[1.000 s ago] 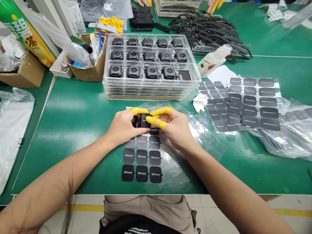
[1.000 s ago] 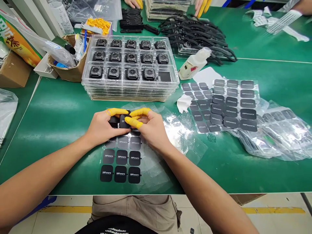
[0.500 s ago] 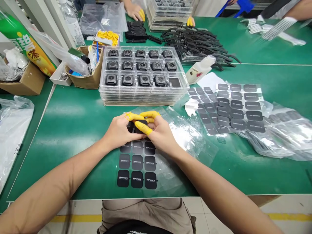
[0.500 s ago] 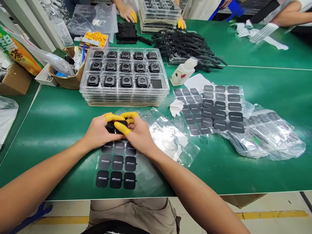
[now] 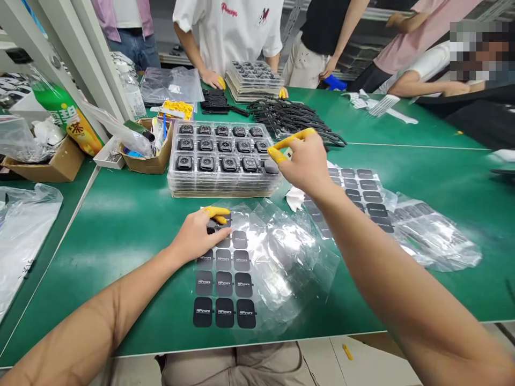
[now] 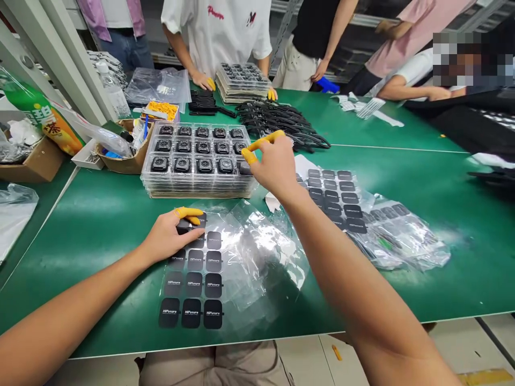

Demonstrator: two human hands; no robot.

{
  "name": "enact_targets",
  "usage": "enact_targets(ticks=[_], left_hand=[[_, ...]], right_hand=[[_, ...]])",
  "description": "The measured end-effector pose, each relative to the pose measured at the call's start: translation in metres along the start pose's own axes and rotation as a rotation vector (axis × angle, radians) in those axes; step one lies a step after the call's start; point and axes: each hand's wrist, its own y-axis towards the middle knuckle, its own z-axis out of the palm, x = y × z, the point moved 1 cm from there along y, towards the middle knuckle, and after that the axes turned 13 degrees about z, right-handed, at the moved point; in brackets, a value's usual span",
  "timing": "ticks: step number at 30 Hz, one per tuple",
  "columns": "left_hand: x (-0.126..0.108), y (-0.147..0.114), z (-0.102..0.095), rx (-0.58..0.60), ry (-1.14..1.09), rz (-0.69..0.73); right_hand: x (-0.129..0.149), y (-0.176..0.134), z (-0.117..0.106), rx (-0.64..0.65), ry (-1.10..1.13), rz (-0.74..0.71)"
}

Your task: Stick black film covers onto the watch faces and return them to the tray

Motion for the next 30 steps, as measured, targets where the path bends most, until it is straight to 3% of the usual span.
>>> enact_targets(ticks=[5, 12, 16, 18, 21, 23, 27, 30], left_hand=[[0.000, 0.001, 0.000, -0.005, 0.015, 0.035], [0.000, 0.001, 0.000, -0.003, 0.014, 0.039], [0.001, 0.001, -0.001, -0.017, -0.005, 0.017], [0.001, 0.001, -0.001, -0.016, -0.011, 0.007], [0.001, 0.001, -0.001, -0.013, -0.012, 0.004], [0.001, 0.002, -0.002, -0.013, -0.014, 0.010], [0.000, 0.002, -0.002, -0.018, -0.022, 0.008], [0.000, 0.001, -0.001, -0.008, -0.057, -0.029]], right_hand=[[0.020, -0.001, 0.013, 0.152, -0.080, -0.018], [0.017, 0.003, 0.008, 0.295, -0.028, -0.123], [0.024, 0.002, 0.005, 0.300, -0.040, -0.047], [0.028, 0.005, 0.003, 0.370, -0.027, -0.010], [0.032, 0.011, -0.003, 0.492, 0.114, 0.073], [0.035, 0.007, -0.009, 0.503, 0.276, 0.114], [0.047, -0.044, -0.018, 0.405, 0.703, 0.188], [0.056, -0.106, -0.006, 0.481, 0.983, 0.312]])
